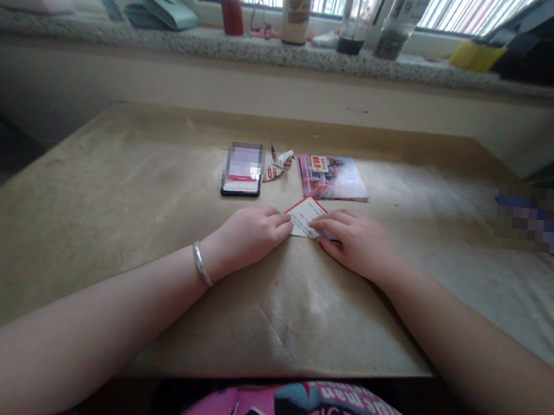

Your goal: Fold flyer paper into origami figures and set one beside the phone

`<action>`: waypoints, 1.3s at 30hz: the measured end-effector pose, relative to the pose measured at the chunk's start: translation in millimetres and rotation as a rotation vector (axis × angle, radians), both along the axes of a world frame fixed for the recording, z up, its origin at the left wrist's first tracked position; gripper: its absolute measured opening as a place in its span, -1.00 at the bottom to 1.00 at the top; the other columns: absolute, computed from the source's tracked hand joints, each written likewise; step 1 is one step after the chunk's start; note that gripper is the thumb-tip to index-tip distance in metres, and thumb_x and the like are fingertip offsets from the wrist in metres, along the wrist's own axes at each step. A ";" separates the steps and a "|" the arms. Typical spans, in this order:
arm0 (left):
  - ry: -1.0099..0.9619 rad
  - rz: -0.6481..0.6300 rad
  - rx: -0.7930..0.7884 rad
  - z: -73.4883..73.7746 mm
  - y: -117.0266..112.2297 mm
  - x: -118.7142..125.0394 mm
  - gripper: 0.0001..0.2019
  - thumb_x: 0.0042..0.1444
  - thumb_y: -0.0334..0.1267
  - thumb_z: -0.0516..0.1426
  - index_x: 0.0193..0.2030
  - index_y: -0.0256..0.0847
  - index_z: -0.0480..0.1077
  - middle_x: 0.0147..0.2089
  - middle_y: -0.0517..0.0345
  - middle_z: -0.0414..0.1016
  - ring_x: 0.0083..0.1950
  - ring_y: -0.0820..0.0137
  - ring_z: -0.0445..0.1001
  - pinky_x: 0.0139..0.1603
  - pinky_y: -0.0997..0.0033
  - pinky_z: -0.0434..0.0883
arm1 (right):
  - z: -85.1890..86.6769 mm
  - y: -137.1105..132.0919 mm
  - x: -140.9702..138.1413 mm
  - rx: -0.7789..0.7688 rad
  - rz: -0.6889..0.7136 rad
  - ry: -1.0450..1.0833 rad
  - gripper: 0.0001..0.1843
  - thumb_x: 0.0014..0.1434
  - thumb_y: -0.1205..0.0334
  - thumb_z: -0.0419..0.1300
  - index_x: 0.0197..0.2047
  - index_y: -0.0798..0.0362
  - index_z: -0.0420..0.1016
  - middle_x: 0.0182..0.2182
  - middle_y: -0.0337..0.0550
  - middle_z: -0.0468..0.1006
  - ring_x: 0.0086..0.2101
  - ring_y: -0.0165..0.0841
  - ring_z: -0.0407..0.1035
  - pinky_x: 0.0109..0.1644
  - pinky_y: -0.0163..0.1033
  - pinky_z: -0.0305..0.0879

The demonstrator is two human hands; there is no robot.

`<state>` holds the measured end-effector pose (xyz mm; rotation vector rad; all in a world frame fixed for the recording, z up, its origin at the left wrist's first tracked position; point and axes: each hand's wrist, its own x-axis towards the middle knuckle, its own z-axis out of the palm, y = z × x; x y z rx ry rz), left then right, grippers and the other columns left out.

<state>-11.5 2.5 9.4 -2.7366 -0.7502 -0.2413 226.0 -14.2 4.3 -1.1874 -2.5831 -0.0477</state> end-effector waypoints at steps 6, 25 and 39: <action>0.006 0.052 0.103 3.9 -8.4 5.5 -0.85 0.23 -0.41 0.02 -0.34 -0.25 0.36 -0.35 0.12 0.52 -0.33 0.31 0.49 -0.34 0.33 0.35 | 0.7 -2.8 -8.3 0.012 -0.058 0.003 -0.83 0.18 0.20 0.13 -0.21 0.03 0.51 -0.19 -0.11 0.60 -0.17 -0.24 0.44 -0.14 -0.20 0.26; -0.188 -0.010 0.370 12.9 -18.2 0.4 -0.78 0.28 -0.38 0.02 -0.41 -0.20 0.31 -0.44 0.23 0.41 -0.35 0.37 0.33 -0.28 0.27 0.16 | 8.5 -7.9 -57.0 0.128 -0.140 0.055 -0.90 0.10 0.24 0.11 -0.35 0.04 0.43 -0.33 -0.13 0.56 -0.26 -0.27 0.39 -0.26 -0.22 0.14; -0.235 0.043 0.284 11.7 -13.9 -4.2 -0.76 0.28 -0.28 0.03 -0.43 -0.19 0.36 -0.44 0.22 0.46 -0.33 0.39 0.34 -0.24 0.27 0.15 | 13.1 1.7 -29.3 0.130 -0.005 0.163 -0.93 0.02 0.35 0.11 -0.43 0.04 0.41 -0.44 -0.15 0.53 -0.32 -0.26 0.37 -0.19 -0.21 0.24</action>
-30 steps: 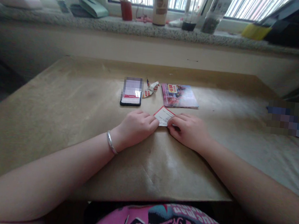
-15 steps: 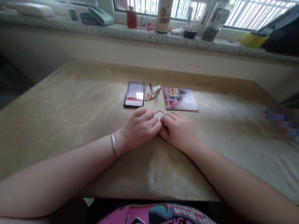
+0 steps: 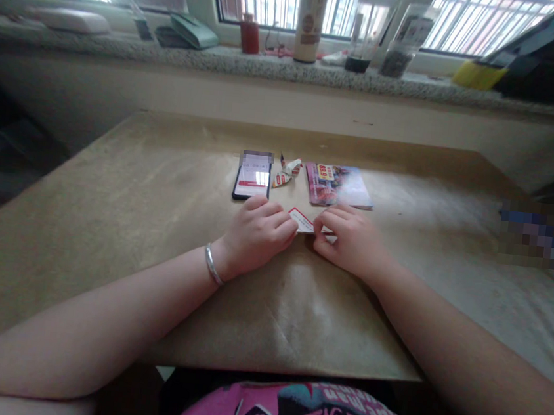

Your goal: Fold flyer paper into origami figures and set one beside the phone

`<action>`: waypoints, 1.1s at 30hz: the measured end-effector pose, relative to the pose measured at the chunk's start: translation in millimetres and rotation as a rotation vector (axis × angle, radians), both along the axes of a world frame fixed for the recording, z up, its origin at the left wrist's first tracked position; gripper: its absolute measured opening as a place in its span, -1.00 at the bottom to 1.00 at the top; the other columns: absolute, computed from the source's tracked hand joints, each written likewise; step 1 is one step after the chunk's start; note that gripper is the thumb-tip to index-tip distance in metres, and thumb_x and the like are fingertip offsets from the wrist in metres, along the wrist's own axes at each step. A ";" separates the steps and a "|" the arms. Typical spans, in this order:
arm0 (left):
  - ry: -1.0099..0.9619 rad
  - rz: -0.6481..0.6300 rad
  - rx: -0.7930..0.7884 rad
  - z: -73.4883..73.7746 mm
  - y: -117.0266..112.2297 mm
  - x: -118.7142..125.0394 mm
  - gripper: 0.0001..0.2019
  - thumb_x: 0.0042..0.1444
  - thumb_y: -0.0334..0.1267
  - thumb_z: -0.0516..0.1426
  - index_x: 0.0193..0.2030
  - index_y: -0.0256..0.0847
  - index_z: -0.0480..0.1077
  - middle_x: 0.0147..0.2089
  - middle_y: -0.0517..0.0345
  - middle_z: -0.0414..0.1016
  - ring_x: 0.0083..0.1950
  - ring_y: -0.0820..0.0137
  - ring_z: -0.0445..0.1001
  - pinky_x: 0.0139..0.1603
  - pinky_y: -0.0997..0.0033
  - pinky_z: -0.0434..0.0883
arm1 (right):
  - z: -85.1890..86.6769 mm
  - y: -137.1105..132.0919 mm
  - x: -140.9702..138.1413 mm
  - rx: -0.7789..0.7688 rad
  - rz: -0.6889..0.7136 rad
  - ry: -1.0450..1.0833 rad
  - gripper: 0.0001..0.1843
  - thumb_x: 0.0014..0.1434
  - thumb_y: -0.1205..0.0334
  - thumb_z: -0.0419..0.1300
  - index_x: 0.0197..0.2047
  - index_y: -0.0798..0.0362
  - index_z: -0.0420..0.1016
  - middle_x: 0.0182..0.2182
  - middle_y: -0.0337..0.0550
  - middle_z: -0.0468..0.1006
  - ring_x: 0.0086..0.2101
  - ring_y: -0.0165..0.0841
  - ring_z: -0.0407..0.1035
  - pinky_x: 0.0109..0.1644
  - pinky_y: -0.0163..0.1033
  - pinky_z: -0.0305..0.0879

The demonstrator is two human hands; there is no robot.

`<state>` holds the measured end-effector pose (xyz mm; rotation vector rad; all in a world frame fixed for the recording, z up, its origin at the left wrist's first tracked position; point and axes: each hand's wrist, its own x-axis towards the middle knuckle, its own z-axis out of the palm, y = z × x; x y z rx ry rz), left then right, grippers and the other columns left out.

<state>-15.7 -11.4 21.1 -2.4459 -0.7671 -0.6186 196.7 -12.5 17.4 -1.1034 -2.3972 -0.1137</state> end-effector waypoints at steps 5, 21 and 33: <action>0.007 0.024 0.024 2.5 3.4 -6.1 -0.78 0.27 -0.28 0.03 -0.41 -0.18 0.37 -0.42 0.22 0.47 -0.30 0.38 0.35 -0.19 0.29 0.18 | 3.4 -0.1 17.4 -0.002 -0.048 0.014 -0.94 0.03 0.32 0.12 -0.43 0.03 0.41 -0.43 -0.14 0.53 -0.30 -0.25 0.40 -0.18 -0.21 0.26; -0.041 0.043 -0.033 -0.5 11.7 -13.0 -0.82 0.23 -0.29 0.04 -0.39 -0.19 0.37 -0.37 0.18 0.48 -0.28 0.36 0.36 -0.15 0.31 0.26 | 9.8 5.9 55.3 -0.076 -0.248 0.175 -0.90 -0.02 0.33 0.14 -0.38 0.00 0.45 -0.40 -0.18 0.55 -0.44 -0.33 0.39 -0.39 -0.25 0.22; 0.045 -0.021 -0.092 -1.6 8.5 -6.4 -0.80 0.27 -0.29 0.01 -0.36 -0.19 0.37 -0.34 0.18 0.48 -0.27 0.38 0.35 -0.15 0.34 0.26 | 3.7 -11.0 11.0 0.090 0.048 -0.219 -0.73 0.32 0.16 0.03 -0.26 -0.02 0.55 -0.30 -0.18 0.61 -0.27 -0.30 0.41 -0.20 -0.20 0.20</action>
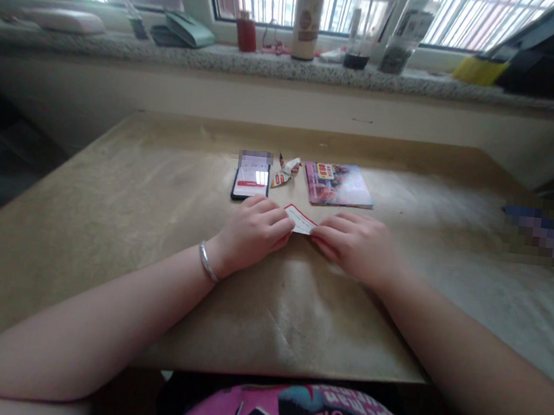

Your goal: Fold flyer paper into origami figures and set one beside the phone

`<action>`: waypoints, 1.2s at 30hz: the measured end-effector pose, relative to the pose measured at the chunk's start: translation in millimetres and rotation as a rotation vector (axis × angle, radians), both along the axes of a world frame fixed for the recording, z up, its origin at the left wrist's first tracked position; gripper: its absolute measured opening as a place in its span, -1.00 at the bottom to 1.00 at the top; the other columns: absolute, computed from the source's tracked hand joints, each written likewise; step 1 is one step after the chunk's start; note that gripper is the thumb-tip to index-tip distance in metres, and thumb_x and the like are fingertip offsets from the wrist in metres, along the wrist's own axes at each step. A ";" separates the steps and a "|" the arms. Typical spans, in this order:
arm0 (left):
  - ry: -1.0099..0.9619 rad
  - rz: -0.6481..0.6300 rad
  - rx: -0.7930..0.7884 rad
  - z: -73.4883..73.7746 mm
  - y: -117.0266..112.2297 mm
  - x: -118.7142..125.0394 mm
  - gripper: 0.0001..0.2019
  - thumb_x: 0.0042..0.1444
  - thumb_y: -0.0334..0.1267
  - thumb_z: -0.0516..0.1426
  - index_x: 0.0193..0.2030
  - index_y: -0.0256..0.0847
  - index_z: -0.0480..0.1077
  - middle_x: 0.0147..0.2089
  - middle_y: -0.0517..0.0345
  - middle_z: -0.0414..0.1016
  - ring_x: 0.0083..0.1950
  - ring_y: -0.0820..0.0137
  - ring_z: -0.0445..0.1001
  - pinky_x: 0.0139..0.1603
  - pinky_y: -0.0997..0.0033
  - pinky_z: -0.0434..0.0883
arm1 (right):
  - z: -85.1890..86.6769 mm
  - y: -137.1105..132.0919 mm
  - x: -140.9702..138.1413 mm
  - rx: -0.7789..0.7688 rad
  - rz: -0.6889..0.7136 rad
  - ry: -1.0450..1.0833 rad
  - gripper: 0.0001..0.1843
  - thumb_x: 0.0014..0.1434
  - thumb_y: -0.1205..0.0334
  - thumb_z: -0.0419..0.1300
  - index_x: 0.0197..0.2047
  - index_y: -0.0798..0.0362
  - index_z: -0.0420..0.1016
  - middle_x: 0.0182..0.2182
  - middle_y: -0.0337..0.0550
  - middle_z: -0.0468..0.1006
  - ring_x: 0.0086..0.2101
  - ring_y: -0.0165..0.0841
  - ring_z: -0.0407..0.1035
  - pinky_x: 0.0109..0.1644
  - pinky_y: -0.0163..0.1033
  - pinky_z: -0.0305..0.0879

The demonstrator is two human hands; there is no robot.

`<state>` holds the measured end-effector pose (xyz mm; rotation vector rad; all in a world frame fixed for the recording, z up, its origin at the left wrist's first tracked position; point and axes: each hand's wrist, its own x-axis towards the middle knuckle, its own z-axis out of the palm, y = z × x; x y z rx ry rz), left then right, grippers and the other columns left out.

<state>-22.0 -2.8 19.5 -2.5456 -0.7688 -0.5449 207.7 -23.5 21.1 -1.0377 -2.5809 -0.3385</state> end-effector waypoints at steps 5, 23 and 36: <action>0.001 -0.014 0.021 -0.5 -1.4 0.8 -0.81 0.26 -0.27 0.03 -0.37 -0.18 0.37 -0.35 0.19 0.49 -0.29 0.38 0.35 -0.12 0.31 0.25 | -11.2 1.1 -9.9 0.019 -0.066 0.133 -0.73 0.30 0.15 0.04 -0.32 0.01 0.52 -0.33 -0.17 0.59 -0.31 -0.35 0.40 -0.25 -0.25 0.17; -0.043 -0.028 0.033 -2.6 5.6 -3.0 -0.81 0.27 -0.26 0.02 -0.35 -0.15 0.39 -0.35 0.22 0.49 -0.26 0.38 0.35 -0.10 0.29 0.24 | -10.9 6.2 -2.9 -0.151 -0.011 0.349 -0.85 0.16 0.31 0.11 -0.41 0.02 0.47 -0.36 -0.17 0.54 -0.33 -0.36 0.39 -0.24 -0.29 0.24; -0.061 0.021 0.003 13.9 22.8 -35.4 -0.83 0.24 -0.27 0.04 -0.35 -0.14 0.41 -0.28 0.21 0.53 -0.21 0.37 0.42 -0.11 0.29 0.26 | -10.4 21.2 24.0 -0.332 0.070 0.504 -0.92 0.05 0.36 0.15 -0.45 0.04 0.41 -0.42 -0.15 0.51 -0.40 -0.38 0.38 -0.33 -0.29 0.32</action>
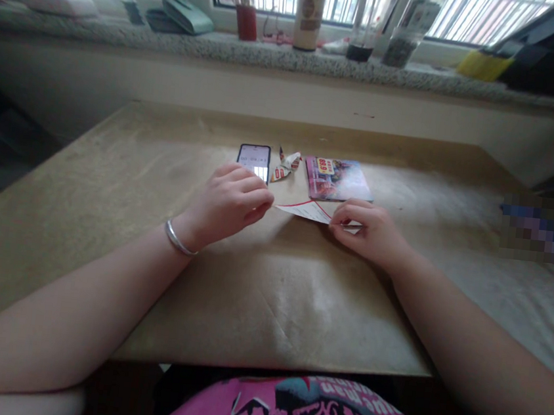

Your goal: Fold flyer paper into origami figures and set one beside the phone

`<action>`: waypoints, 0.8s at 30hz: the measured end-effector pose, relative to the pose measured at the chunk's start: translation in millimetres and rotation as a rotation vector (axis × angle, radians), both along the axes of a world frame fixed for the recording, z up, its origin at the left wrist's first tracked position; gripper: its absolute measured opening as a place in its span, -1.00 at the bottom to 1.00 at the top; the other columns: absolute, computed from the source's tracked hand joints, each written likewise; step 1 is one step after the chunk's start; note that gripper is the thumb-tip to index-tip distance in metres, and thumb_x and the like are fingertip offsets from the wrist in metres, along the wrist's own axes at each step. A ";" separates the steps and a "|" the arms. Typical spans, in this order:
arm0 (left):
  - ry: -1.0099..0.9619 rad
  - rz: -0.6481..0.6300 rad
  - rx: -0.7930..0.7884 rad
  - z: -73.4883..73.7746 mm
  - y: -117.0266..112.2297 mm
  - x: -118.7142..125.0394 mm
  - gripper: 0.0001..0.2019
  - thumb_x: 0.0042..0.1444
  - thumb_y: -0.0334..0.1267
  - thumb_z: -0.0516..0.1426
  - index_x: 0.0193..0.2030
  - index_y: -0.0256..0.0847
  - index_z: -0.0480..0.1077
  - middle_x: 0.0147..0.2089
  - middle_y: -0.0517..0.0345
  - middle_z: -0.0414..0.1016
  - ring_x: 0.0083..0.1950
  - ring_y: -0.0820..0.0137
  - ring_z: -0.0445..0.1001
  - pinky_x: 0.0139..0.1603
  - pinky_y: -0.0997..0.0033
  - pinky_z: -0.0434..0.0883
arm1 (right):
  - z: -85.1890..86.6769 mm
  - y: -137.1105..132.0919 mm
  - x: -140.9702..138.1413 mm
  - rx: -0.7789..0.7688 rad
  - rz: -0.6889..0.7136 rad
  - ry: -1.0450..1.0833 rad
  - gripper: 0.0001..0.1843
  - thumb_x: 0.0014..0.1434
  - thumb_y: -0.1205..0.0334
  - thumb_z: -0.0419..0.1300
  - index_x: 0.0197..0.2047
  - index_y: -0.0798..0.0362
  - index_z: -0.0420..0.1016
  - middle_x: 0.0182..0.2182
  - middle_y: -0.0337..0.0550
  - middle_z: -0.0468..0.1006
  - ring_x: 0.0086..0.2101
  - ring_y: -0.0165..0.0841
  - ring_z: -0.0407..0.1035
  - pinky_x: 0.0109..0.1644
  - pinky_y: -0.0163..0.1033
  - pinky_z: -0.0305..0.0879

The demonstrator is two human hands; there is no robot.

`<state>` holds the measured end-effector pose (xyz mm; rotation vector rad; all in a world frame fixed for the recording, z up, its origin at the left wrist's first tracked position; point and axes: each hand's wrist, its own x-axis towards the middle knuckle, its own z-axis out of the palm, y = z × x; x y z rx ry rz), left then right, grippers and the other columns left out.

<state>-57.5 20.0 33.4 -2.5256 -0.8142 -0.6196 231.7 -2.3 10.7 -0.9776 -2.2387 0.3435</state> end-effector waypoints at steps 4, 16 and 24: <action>-0.029 0.018 0.011 -3.3 4.5 -4.5 -0.83 0.23 -0.28 0.04 -0.36 -0.15 0.40 -0.31 0.21 0.53 -0.22 0.37 0.42 -0.12 0.29 0.26 | 0.7 -0.3 -0.5 -0.031 0.020 -0.006 -0.92 0.05 0.37 0.15 -0.45 0.05 0.41 -0.42 -0.14 0.50 -0.42 -0.40 0.37 -0.38 -0.32 0.31; -0.202 -0.009 -0.166 -12.1 8.6 -4.9 -0.89 0.18 -0.32 0.07 -0.31 -0.23 0.41 -0.27 0.09 0.52 -0.21 0.36 0.46 -0.15 0.34 0.36 | -0.7 4.5 5.0 0.041 0.124 -0.108 -0.87 0.16 0.28 0.20 -0.39 0.03 0.56 -0.37 -0.14 0.55 -0.31 -0.36 0.40 -0.18 -0.22 0.30; -0.001 -0.172 -0.455 -21.6 -0.4 10.3 -0.72 0.27 -0.28 0.02 0.08 -0.20 0.39 0.13 0.01 0.46 0.06 0.31 0.45 0.07 0.27 0.41 | -2.5 3.4 -0.3 0.107 0.195 -0.195 -0.85 0.19 0.16 0.23 -0.34 -0.06 0.63 -0.33 -0.16 0.58 -0.28 -0.34 0.38 -0.13 -0.18 0.20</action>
